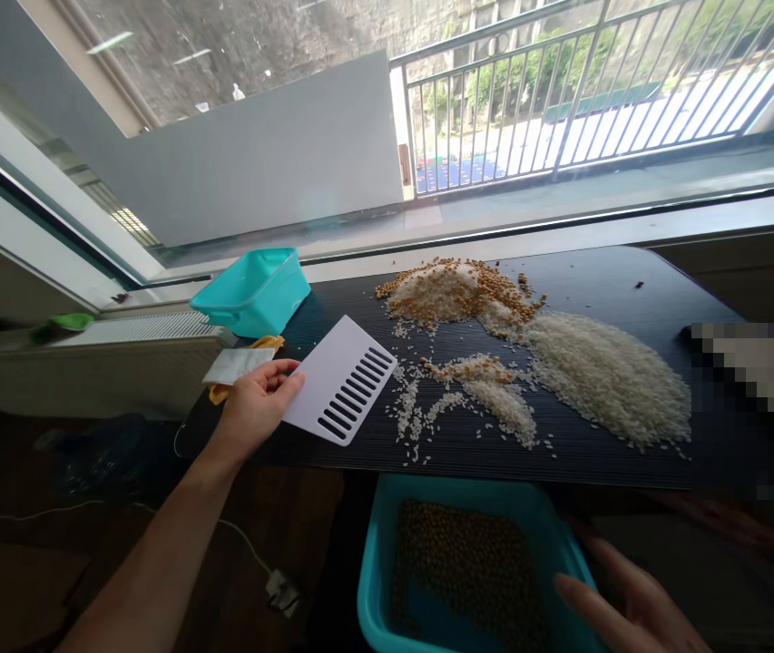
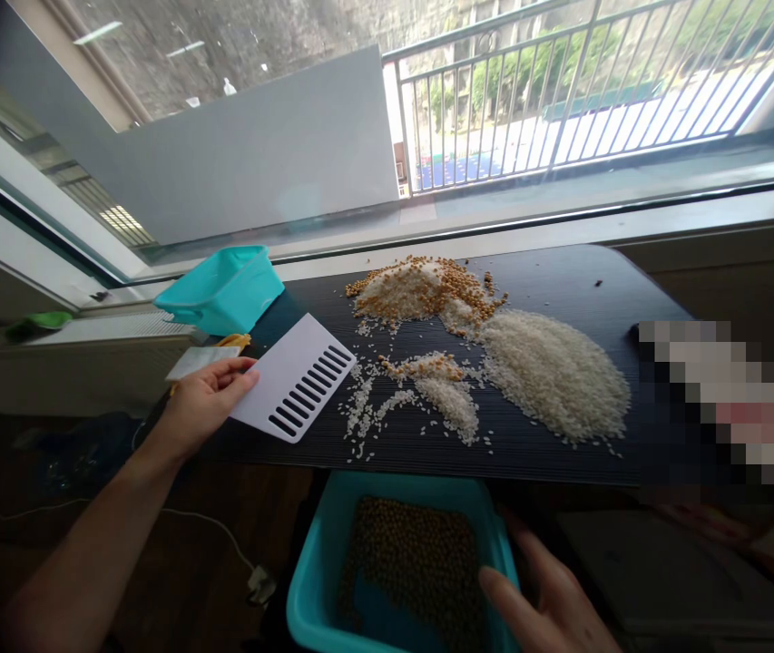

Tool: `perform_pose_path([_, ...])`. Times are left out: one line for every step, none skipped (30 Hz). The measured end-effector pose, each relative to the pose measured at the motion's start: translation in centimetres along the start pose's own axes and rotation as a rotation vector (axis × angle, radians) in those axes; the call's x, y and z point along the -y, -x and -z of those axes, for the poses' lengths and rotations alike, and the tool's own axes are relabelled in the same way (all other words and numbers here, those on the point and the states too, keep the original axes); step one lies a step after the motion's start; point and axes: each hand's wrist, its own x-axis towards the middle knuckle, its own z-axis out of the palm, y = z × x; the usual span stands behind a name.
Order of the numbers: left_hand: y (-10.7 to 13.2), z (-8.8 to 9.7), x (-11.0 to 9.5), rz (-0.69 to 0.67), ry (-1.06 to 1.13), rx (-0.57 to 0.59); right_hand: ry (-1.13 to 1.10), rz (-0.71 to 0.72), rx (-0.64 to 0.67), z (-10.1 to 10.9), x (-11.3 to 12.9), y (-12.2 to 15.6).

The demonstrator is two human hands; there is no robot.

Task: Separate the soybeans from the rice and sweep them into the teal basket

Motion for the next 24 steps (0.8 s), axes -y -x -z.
perform_pose_path([-0.1,-0.1,0.2,-0.051,-0.094,-0.007,0.008,0.002,-0.003,0.0,0.0,0.0])
perform_pose_path([-0.3,-0.1,0.4,-0.110,-0.197,-0.015,0.011,0.005,0.000,-0.1,0.0,-0.1])
perform_pose_path([-0.4,-0.1,0.5,-0.172,-0.300,-0.018,0.010,0.009,0.006,-0.1,0.0,-0.1])
perform_pose_path([-0.4,0.0,0.7,-0.236,-0.394,-0.017,0.006,0.013,0.017,-0.1,-0.1,-0.1])
perform_pose_path([-0.2,0.1,0.7,-0.296,-0.472,-0.013,-0.001,0.014,0.028,-0.1,-0.1,-0.2])
perform_pose_path([0.2,0.4,0.7,-0.354,-0.529,-0.018,-0.009,0.012,0.038,-0.1,-0.2,-0.2])
perform_pose_path([0.9,0.7,0.5,-0.394,-0.544,-0.024,-0.016,0.009,0.046,-0.1,-0.2,-0.2])
perform_pose_path([1.8,1.0,0.4,-0.430,-0.553,-0.051,-0.021,0.005,0.051,0.0,-0.2,-0.2])
perform_pose_path([3.1,1.4,0.2,-0.468,-0.549,-0.104,-0.024,0.001,0.053,0.0,-0.3,-0.2])
perform_pose_path([4.6,1.8,0.2,-0.472,-0.528,-0.136,-0.025,-0.003,0.050,0.0,-0.2,-0.1])
perform_pose_path([6.4,2.1,0.3,-0.438,-0.469,-0.138,-0.023,-0.006,0.045,0.0,-0.2,-0.1])
perform_pose_path([8.2,2.3,0.6,-0.355,-0.393,-0.078,-0.021,-0.007,0.038,0.0,-0.1,-0.1])
perform_pose_path([10.1,2.3,1.1,-0.251,-0.312,0.010,-0.017,-0.006,0.030,0.0,0.1,-0.1])
perform_pose_path([11.8,2.0,1.9,-0.126,-0.230,0.110,-0.011,-0.002,0.025,-0.1,0.3,-0.2])
perform_pose_path([13.4,1.6,3.0,0.026,-0.143,0.248,-0.004,0.005,0.021,-0.3,0.5,-0.2])
perform_pose_path([14.8,1.1,4.1,0.203,-0.045,0.393,0.004,0.013,0.019,-0.4,0.8,-0.2])
perform_pose_path([15.9,0.4,5.3,0.331,0.057,0.454,0.013,0.022,0.020,-0.6,1.0,-0.2])
perform_pose_path([16.8,-0.3,6.5,0.424,0.148,0.524,0.023,0.030,0.023,-0.8,1.3,-0.2])
perform_pose_path([17.4,-1.0,7.6,0.478,0.259,0.534,0.033,0.039,0.025,-1.0,1.6,-0.2])
perform_pose_path([17.8,-1.6,8.4,0.549,0.391,0.561,0.042,0.046,0.027,-1.2,2.0,-0.2])
perform_pose_path([18.1,-2.0,9.0,0.625,0.519,0.611,0.050,0.053,0.028,-1.3,2.3,-0.2])
perform_pose_path([18.2,-2.4,9.4,0.696,0.622,0.648,0.057,0.060,0.031,-1.4,2.6,-0.1])
perform_pose_path([18.1,-2.6,9.6,0.750,0.704,0.677,0.061,0.067,0.035,-1.4,2.9,-0.1])
perform_pose_path([18.0,-2.8,9.6,0.790,0.760,0.705,0.065,0.074,0.040,-1.3,3.2,-0.1])
